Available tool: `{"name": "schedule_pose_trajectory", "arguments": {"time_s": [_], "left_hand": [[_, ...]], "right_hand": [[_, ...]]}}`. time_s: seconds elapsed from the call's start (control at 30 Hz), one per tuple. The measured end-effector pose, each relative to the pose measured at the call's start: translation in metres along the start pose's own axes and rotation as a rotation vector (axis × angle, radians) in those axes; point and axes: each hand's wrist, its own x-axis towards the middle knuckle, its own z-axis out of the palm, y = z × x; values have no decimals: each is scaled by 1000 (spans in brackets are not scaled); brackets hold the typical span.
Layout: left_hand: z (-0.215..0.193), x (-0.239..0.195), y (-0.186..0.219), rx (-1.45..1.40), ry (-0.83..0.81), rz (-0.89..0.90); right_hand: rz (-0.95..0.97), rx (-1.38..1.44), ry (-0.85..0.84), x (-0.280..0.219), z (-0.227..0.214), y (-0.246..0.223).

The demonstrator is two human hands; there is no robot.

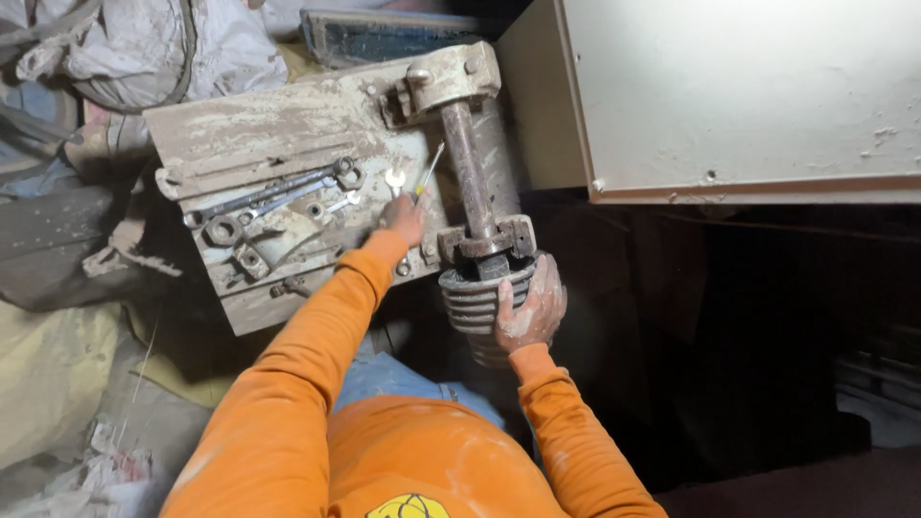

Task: Maintaining and cleaning mechanical components of a machine using a screwdriver and wrenches.

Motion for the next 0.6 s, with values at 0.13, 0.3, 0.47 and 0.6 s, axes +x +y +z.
{"name": "schedule_pose_trajectory", "arguments": {"time_s": [0.13, 0.3, 0.47, 0.6], "left_hand": [[86, 9, -67, -388, -13, 144], [100, -58, -91, -802, -137, 232], [89, -52, -156, -914, -109, 253], [16, -89, -206, -1168, -13, 63]], "right_hand": [[21, 18, 2, 5, -3, -5], [0, 17, -9, 1, 1, 3], [21, -35, -13, -3, 8, 10], [26, -9, -24, 0, 5, 8]]}}
